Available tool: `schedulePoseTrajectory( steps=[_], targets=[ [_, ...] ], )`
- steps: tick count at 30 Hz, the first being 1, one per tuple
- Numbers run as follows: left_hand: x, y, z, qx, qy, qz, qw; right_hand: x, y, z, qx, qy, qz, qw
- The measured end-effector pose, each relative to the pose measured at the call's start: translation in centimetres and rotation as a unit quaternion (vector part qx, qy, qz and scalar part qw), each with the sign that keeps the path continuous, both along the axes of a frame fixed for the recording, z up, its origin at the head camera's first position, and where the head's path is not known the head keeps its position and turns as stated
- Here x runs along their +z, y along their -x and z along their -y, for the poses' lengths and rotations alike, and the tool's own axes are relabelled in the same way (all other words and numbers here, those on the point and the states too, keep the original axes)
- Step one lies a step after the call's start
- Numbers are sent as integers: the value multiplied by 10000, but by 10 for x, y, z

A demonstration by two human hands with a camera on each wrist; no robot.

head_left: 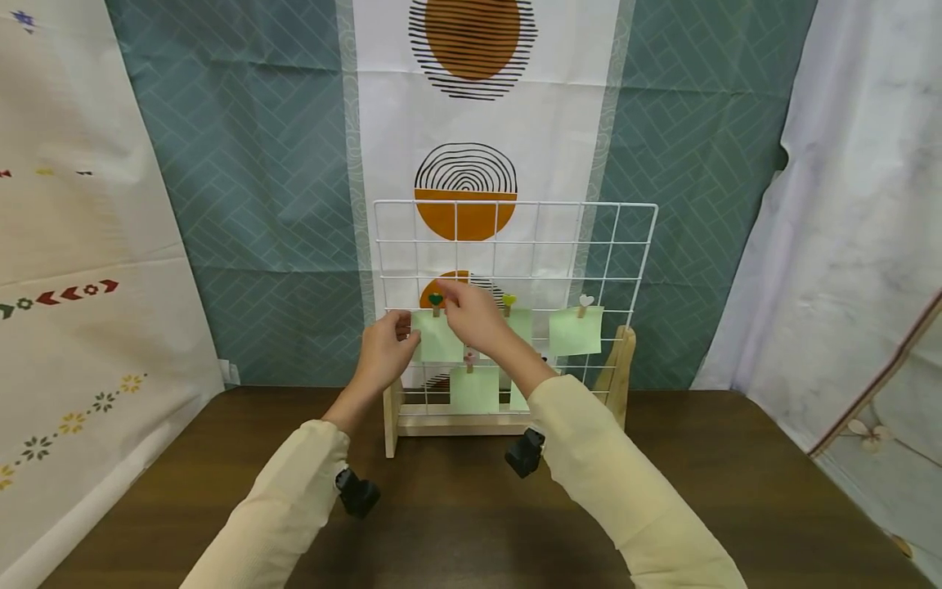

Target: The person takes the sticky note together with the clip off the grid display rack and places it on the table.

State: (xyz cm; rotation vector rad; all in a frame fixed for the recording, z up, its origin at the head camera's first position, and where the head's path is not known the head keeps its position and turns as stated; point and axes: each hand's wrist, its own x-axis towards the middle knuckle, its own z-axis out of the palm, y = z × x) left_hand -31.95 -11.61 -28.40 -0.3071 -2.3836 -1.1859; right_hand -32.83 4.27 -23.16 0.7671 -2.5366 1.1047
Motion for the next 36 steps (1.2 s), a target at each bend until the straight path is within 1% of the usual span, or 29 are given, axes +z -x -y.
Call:
schedulePoseTrajectory(
  steps=[3, 6, 11, 16, 22, 26, 30, 33, 36],
  targets=[
    [1, 1, -1, 44, -162, 96, 9998, 5, 3, 4, -8, -133, 193, 9997],
    [1, 3, -2, 100, -312, 65, 9994, 8, 5, 6, -72, -198, 224, 9995],
    [1, 5, -3, 221, -426, -168, 9987, 7, 9, 9, -320, -310, 118, 9989],
    [3, 5, -6, 295, -562, -403, 9972, 5, 14, 12, -481, -365, -4, 9982],
    [5, 6, -7, 345, -615, -448, 9965, 6, 21, 12, -617, -421, -114, 9971],
    [5, 7, -7, 393, -629, -450, 9962, 5, 22, 12, -667, -407, -124, 9969],
    [5, 9, -7, 409, -615, -508, 9960, 3, 22, 12, -821, -515, -301, 9948],
    [4, 9, -7, 432, -606, -568, 9956, 2, 22, 13, -910, -580, -533, 9927],
    [5, 9, -7, 451, -590, -605, 9954, 0, 21, 14, -934, -533, -822, 9908]
  ],
)
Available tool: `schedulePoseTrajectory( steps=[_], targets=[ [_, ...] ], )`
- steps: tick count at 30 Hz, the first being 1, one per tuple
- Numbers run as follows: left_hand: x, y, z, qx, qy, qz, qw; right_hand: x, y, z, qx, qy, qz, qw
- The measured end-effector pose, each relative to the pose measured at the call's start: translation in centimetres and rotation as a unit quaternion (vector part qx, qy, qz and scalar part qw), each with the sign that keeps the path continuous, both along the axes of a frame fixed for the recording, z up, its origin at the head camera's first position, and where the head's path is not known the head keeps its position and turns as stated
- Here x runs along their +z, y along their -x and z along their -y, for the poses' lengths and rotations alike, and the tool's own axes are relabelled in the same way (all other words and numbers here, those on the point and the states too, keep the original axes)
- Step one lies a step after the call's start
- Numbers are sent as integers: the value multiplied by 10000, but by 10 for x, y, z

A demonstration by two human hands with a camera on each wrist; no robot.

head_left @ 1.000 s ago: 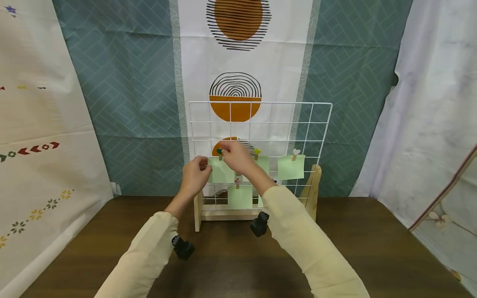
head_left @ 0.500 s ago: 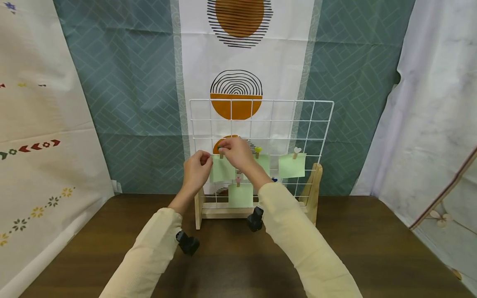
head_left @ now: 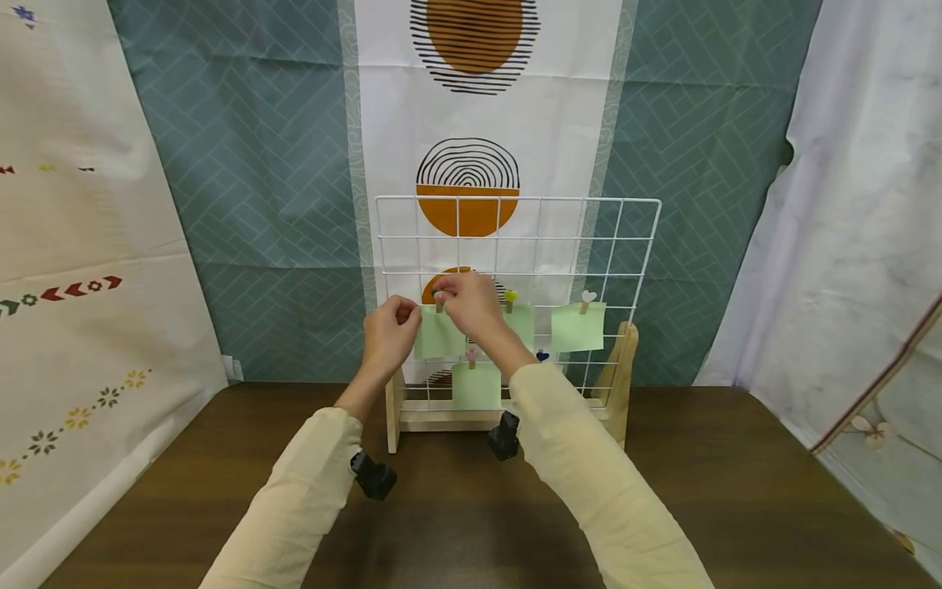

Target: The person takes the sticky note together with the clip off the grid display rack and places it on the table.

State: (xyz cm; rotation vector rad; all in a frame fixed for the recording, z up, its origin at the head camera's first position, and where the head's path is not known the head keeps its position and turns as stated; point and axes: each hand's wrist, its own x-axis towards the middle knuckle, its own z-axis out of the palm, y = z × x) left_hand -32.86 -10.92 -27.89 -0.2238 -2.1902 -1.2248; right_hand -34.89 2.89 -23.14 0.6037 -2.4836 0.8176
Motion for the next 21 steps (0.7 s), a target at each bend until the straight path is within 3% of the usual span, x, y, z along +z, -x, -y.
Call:
schedulePoseTrajectory(
  steps=[6, 10, 15, 21],
  targets=[
    [0, 0, 1, -14, 35, -6, 10000, -4, -2, 2, -144, -125, -647, 9977],
    [1, 1, -1, -45, 60, 42, 10000, -1, -3, 0, -81, 88, -813, 9966],
    [2, 3, 1, -75, 37, 109, 9999, 6, -6, -3, 355, 512, -293, 9976],
    [5, -2, 3, -126, -47, 353, 9993, 6, -12, -11, 886, 1288, 432, 9868]
  ],
)
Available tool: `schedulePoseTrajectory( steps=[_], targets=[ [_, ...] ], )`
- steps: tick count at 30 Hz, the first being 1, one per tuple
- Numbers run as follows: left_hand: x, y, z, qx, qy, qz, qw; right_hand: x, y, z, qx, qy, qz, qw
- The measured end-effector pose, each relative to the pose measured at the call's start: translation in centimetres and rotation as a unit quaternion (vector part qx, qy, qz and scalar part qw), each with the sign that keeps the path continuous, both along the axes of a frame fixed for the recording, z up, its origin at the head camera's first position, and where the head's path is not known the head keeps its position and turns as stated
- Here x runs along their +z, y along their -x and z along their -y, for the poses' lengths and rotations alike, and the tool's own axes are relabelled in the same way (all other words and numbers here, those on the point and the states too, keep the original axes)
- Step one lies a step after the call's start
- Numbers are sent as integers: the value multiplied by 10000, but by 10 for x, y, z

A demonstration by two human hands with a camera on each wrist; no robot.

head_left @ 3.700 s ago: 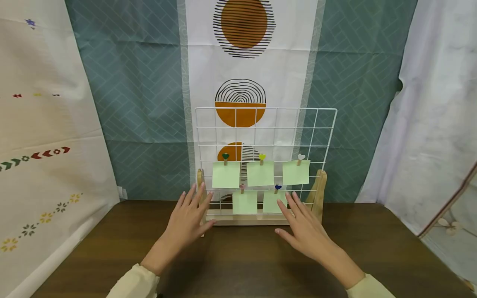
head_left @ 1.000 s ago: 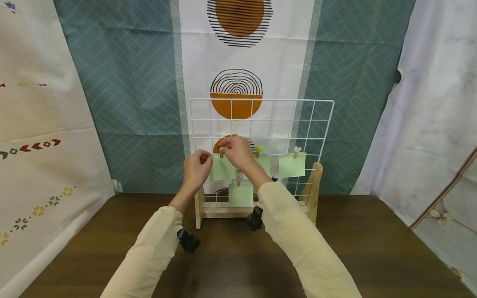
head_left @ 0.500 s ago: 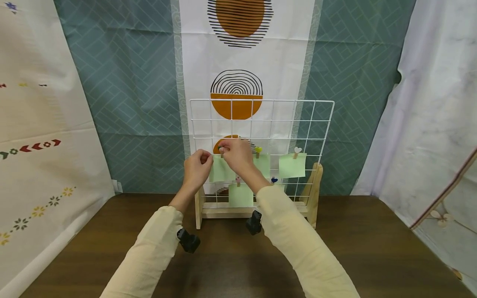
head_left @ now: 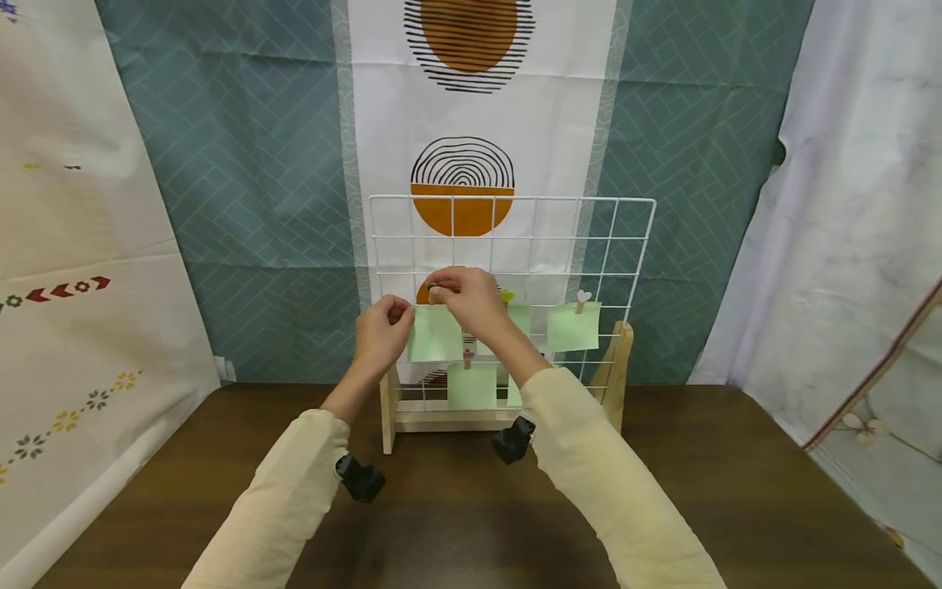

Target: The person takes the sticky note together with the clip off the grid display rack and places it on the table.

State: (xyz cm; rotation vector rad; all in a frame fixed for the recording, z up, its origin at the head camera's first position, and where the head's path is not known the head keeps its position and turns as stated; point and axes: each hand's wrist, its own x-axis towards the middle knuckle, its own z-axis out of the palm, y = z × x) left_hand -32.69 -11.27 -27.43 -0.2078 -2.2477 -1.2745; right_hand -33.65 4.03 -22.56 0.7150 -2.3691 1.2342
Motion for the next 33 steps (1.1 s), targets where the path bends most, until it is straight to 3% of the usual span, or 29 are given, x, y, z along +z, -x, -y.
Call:
schedulePoseTrajectory(
  steps=[5, 14, 25, 33],
  targets=[
    [0, -5, 5, 21, -62, 53, 10000, -4, -4, -12, 173, 297, 120, 9993],
    [-11, -18, 18, -38, -264, 234, 9994, -21, -9, -38, 54, 98, 276, 9996],
    [-29, -34, 24, -620, -376, 913, 9932, -47, -24, -65, 151, 324, 823, 9960],
    [-48, -49, 31, -852, -619, 1089, 9885, -66, -33, -89, 274, 356, 896, 9950]
  ],
)
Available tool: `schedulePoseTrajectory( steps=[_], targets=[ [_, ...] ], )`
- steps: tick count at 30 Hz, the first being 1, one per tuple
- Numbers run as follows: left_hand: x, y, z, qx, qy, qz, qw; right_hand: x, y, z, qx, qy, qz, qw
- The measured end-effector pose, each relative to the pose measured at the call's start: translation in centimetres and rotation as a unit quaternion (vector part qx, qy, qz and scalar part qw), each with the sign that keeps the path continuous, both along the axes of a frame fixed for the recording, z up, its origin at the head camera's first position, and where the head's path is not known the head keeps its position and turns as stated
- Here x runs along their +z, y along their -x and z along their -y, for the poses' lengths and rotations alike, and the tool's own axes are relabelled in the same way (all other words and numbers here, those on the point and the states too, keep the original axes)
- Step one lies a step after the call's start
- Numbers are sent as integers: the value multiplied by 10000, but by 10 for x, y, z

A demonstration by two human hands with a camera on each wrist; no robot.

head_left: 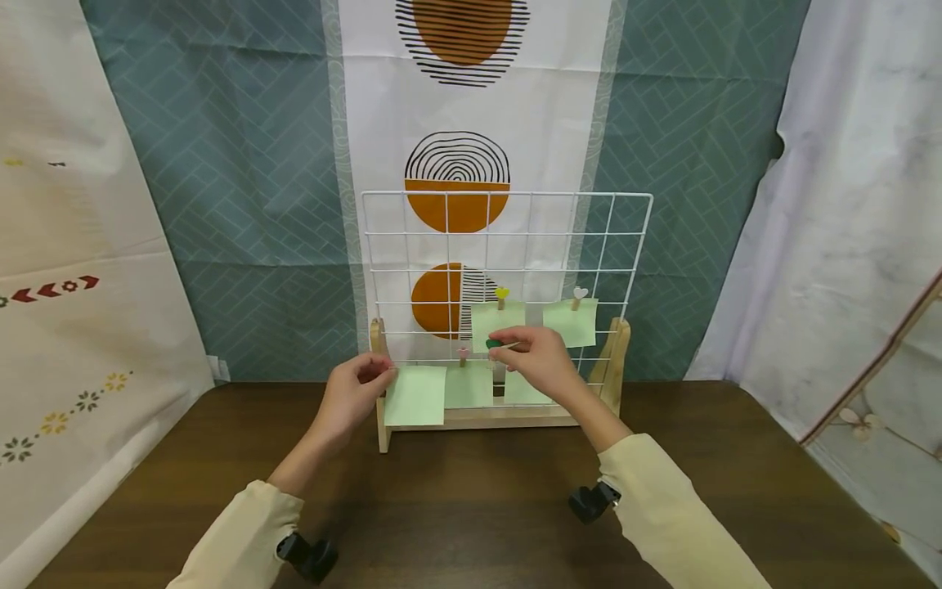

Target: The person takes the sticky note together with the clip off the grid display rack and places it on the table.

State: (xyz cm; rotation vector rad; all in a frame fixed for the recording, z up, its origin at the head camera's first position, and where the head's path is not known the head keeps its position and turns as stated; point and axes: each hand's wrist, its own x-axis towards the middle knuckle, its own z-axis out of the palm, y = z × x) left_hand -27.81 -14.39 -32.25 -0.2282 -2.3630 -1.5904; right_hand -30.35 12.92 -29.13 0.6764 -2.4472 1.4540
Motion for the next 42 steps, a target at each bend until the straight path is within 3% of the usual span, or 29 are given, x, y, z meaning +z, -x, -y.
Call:
schedulePoseTrajectory(
  steps=[4, 10, 18, 29, 36, 42],
  targets=[
    [-11, -4, 5, 56, -11, 125, 9999, -10, -4, -15, -180, -127, 32, 9998],
    [-25, -6, 16, 145, 40, 570, 9983, -28, -5, -38, -234, -296, -69, 9993],
    [-40, -11, 32, -50, 222, 754, 9969, -45, -9, -66, -436, -529, 185, 9975],
    [-65, -14, 63, -185, 553, 1237, 9906, -67, -20, -102, -972, -913, 120, 9910],
    [-77, -13, 78, -356, 734, 1322, 9879, -78, -26, -121, -986, -922, 199, 9907],
    [-85, -14, 87, -252, 957, 1370, 9856, -91, -31, -138, -1045, -1104, 323, 9879]
  ],
)
